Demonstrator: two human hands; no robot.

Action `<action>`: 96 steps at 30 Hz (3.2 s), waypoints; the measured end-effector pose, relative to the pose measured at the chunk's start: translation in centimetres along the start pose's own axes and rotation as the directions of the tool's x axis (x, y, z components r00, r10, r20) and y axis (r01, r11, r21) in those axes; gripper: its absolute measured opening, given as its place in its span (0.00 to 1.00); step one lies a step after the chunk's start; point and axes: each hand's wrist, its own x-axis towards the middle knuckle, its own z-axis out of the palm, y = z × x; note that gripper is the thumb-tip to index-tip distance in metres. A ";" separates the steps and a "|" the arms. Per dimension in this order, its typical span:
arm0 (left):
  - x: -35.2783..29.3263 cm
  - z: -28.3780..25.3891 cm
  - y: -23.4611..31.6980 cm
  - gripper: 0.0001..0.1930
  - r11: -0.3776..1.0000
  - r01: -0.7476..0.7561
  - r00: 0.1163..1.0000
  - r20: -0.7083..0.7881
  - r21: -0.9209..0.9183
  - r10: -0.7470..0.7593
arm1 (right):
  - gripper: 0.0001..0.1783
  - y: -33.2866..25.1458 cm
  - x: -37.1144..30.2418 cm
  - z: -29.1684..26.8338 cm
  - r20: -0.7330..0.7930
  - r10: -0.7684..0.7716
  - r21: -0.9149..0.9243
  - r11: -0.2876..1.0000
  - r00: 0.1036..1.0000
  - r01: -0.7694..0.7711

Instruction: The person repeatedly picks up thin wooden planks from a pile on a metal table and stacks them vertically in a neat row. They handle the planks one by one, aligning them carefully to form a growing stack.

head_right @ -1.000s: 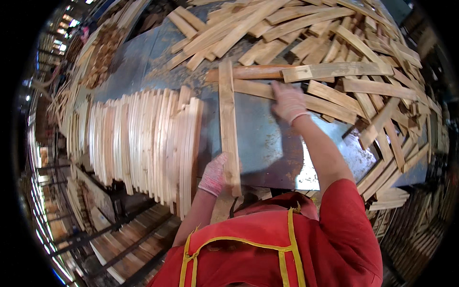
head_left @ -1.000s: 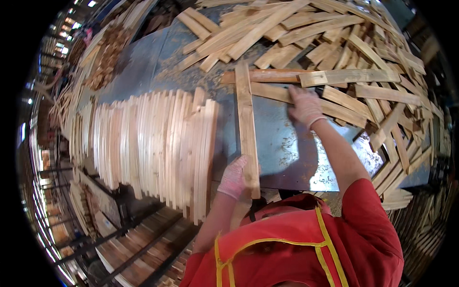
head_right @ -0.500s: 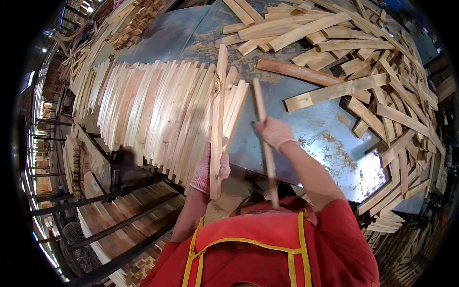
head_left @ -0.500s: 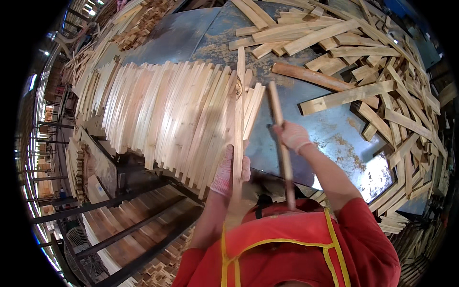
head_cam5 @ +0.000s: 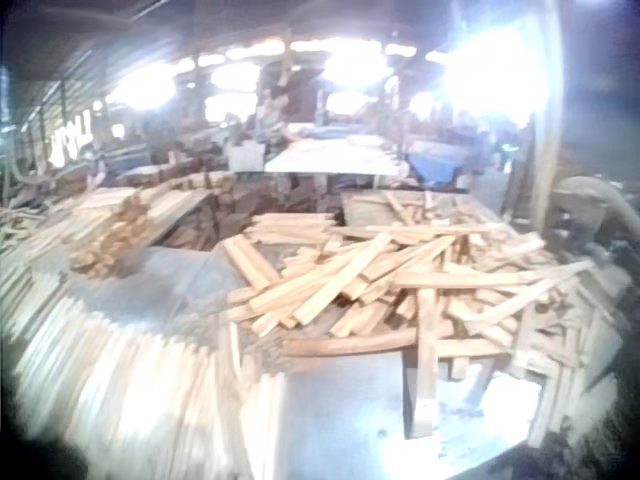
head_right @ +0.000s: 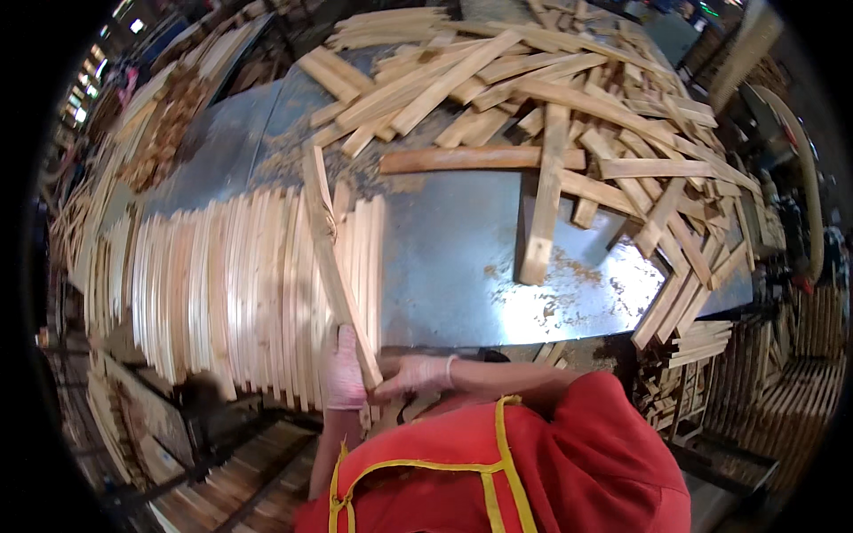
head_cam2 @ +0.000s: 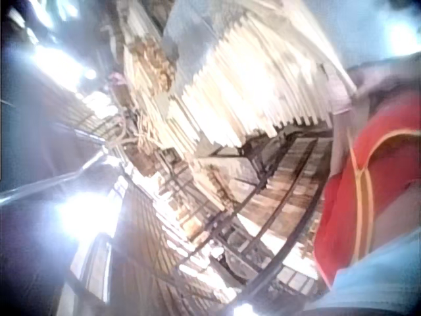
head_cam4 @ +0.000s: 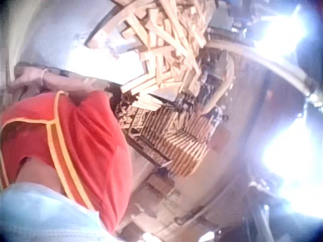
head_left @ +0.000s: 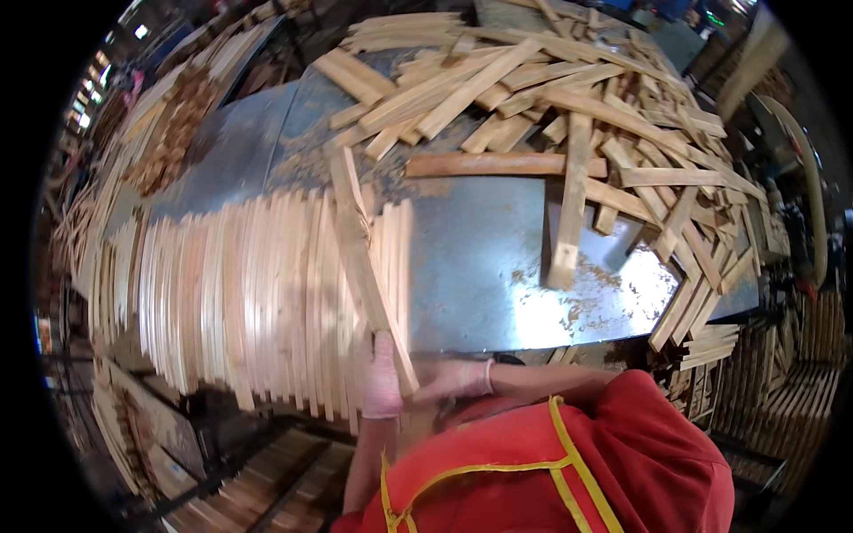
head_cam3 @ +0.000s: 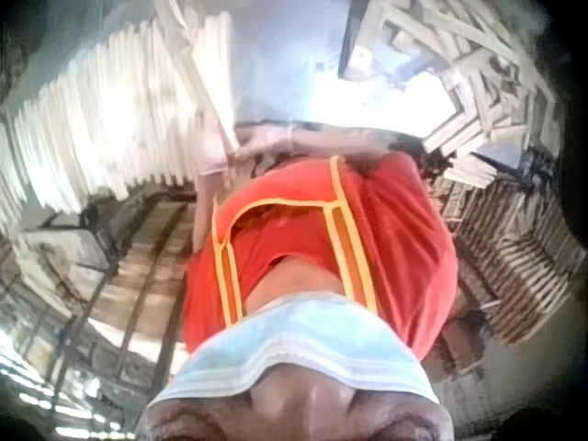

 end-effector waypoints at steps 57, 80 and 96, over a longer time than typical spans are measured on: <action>1.9 5.5 -4.3 0.40 -0.176 -0.355 0.772 0.394 0.918 0.498 | 0.32 -0.9 -6.9 -16.2 -0.629 -0.352 -0.634 0.748 0.693 -0.195; -1.5 8.2 -3.5 0.26 -0.489 -0.402 0.864 0.497 0.775 0.077 | 0.43 4.6 -7.1 -13.4 -0.811 -0.109 -0.223 0.966 0.574 -0.132; -1.3 3.8 -5.0 0.36 -0.109 -0.442 0.840 0.453 0.890 0.297 | 0.18 2.3 -13.4 -22.0 -0.836 -0.479 -0.531 0.579 0.270 -0.618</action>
